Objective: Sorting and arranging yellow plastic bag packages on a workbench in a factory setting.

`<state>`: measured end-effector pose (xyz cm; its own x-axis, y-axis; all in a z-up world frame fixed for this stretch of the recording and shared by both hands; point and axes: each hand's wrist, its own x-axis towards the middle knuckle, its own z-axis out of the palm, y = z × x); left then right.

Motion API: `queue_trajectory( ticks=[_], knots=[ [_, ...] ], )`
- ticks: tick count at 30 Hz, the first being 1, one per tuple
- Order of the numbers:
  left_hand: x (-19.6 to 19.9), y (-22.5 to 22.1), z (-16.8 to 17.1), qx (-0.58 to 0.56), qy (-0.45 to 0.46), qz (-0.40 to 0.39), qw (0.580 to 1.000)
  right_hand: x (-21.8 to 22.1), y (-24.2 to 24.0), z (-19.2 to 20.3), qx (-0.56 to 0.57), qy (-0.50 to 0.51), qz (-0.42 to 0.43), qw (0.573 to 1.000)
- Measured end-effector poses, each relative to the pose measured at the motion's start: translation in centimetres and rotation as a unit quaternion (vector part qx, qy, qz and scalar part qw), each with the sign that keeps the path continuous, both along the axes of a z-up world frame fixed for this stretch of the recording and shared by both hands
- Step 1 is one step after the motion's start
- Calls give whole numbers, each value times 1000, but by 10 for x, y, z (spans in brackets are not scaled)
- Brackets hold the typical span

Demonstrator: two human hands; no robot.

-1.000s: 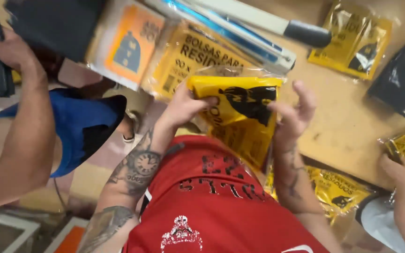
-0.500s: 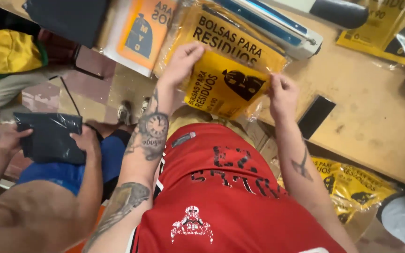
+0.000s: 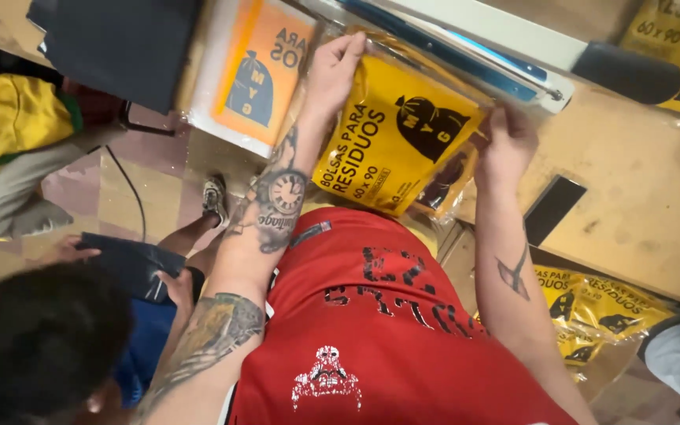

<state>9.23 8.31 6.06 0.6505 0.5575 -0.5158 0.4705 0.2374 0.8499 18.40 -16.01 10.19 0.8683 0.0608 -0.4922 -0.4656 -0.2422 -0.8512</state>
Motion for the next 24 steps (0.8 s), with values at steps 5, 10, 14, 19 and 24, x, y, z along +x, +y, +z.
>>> queue_trajectory(
  ticks=[5, 10, 14, 19, 24],
  knots=[
    [6, 11, 27, -53, 149, -238, 958, 21, -3, -24, -8, 3, -86, 996],
    [24, 7, 17, -77, 108, -145, 981, 36, 24, 14, -73, 85, -154, 982],
    [31, 10, 36, -65, 204, -220, 952, 41, 19, 5, -15, 72, -141, 987],
    [26, 8, 27, -71, 161, -195, 965, 43, 10, 8, 38, 85, -185, 978],
    [24, 17, 30, -91, 172, -164, 967, 108, -74, 22, 174, -300, -170, 922]
  ],
)
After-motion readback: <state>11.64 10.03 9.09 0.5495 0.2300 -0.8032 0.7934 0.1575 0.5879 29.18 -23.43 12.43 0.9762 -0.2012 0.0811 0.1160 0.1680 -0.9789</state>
